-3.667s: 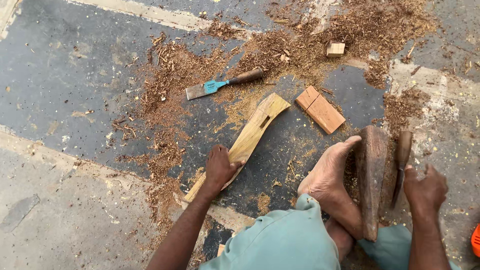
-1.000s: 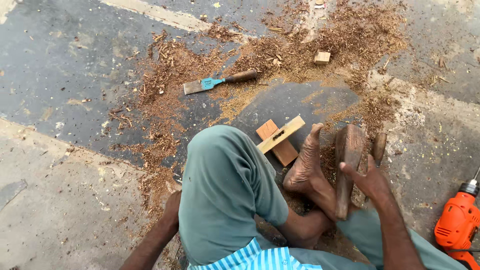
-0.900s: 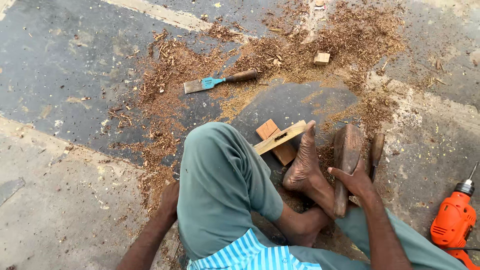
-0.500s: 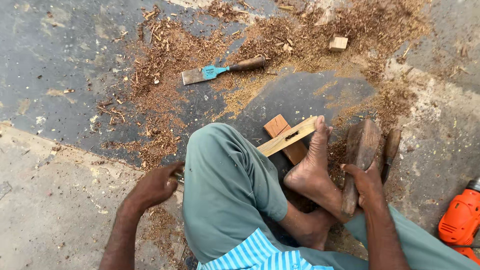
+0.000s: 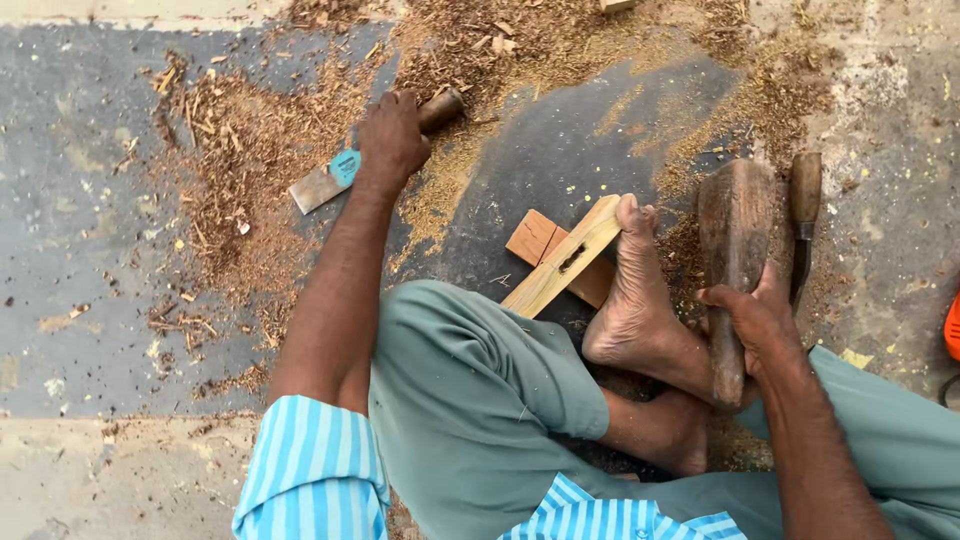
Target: The person sits on the floor and uses a wooden mallet to strike a chisel, carving a groove into a small piece of wood held between their feet. The person repeatedly adjusts the chisel and strikes it to deepen the cut.
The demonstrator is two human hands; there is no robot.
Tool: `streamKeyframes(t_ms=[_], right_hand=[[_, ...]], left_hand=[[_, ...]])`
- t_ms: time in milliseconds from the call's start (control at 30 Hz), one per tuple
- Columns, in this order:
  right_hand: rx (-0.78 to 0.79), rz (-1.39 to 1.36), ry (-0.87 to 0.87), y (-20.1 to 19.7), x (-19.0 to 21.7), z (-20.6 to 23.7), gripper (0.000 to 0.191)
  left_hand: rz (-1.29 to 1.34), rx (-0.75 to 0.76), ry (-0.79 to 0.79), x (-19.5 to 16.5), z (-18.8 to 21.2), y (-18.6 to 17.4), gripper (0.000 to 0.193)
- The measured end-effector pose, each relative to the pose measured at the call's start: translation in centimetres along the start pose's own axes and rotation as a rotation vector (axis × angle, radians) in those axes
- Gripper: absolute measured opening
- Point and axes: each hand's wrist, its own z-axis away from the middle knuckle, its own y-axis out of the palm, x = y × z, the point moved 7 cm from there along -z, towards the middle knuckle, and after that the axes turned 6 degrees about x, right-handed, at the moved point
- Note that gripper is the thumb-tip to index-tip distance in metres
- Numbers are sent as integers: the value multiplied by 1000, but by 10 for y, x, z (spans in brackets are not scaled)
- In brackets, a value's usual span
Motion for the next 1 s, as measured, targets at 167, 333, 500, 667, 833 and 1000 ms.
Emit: streamKeyframes(t_ms=[167,333,500,667,833,1000], right_hand=[[-68,291,-81,-20,-14,-12,61],[-280,843,-123,-102,-42,-81,50],[-280,677,-69,-132,-41,-132,35],[120,-408,-440,-68,22,-56,20],[621,-123,-526,45,55,54,37],[-51,617,-842,5,76,48,74]], left_hand=[[-72,-95,100,-4,5,7,57],[164,-312,213,-32,61,-65,69],[759,-220,297,-79,127,-97,49],[967,-157,478,-159,172,-98,61],[1480,58,946,-246,217,-96,60],[1237,-229,1126,-238,244,-96,31]])
